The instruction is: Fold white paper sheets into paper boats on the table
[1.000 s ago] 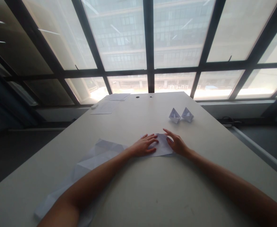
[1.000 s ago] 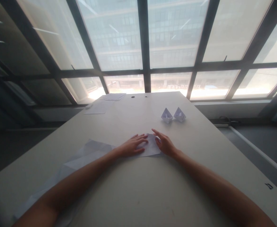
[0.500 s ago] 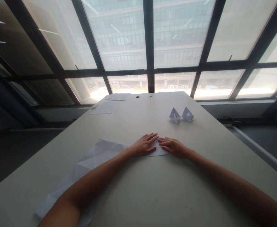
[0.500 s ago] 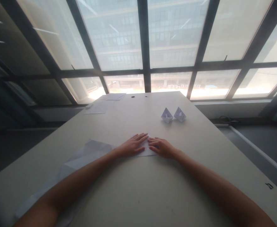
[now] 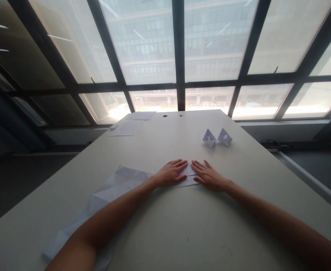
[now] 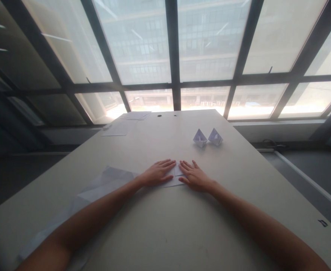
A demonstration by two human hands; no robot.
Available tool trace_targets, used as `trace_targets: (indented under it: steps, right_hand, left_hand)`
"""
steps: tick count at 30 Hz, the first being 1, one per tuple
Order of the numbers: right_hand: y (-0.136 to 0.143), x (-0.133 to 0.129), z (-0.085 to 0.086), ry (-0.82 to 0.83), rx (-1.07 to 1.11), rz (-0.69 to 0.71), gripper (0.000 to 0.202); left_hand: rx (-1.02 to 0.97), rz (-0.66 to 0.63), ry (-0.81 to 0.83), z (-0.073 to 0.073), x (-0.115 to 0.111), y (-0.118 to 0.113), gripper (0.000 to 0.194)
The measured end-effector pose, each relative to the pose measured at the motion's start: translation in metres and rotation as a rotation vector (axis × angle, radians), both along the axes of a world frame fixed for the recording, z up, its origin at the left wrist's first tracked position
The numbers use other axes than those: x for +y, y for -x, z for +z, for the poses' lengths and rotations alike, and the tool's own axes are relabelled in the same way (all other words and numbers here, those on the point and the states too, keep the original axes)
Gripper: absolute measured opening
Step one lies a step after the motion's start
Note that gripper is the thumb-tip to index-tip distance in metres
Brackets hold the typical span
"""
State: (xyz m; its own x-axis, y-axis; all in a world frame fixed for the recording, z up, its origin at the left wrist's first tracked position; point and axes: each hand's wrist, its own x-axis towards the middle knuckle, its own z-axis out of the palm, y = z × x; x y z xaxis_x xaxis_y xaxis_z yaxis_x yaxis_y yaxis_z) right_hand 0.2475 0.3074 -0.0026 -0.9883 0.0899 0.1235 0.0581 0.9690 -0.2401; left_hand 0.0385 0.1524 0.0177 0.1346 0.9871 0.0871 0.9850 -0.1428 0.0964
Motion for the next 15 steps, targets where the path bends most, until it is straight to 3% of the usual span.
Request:
trace_targets:
  steps: [5,15]
  right_hand:
    - [-0.001,0.002,-0.004,0.001,0.026,-0.086,0.073]
    - [-0.004,-0.010,0.006,0.037,0.028,0.171,0.071]
  left_hand:
    - [-0.023,0.049,-0.042,-0.001,0.000,-0.003,0.067]
    - [-0.025,-0.050,0.069,-0.005,-0.001,0.005,0.069]
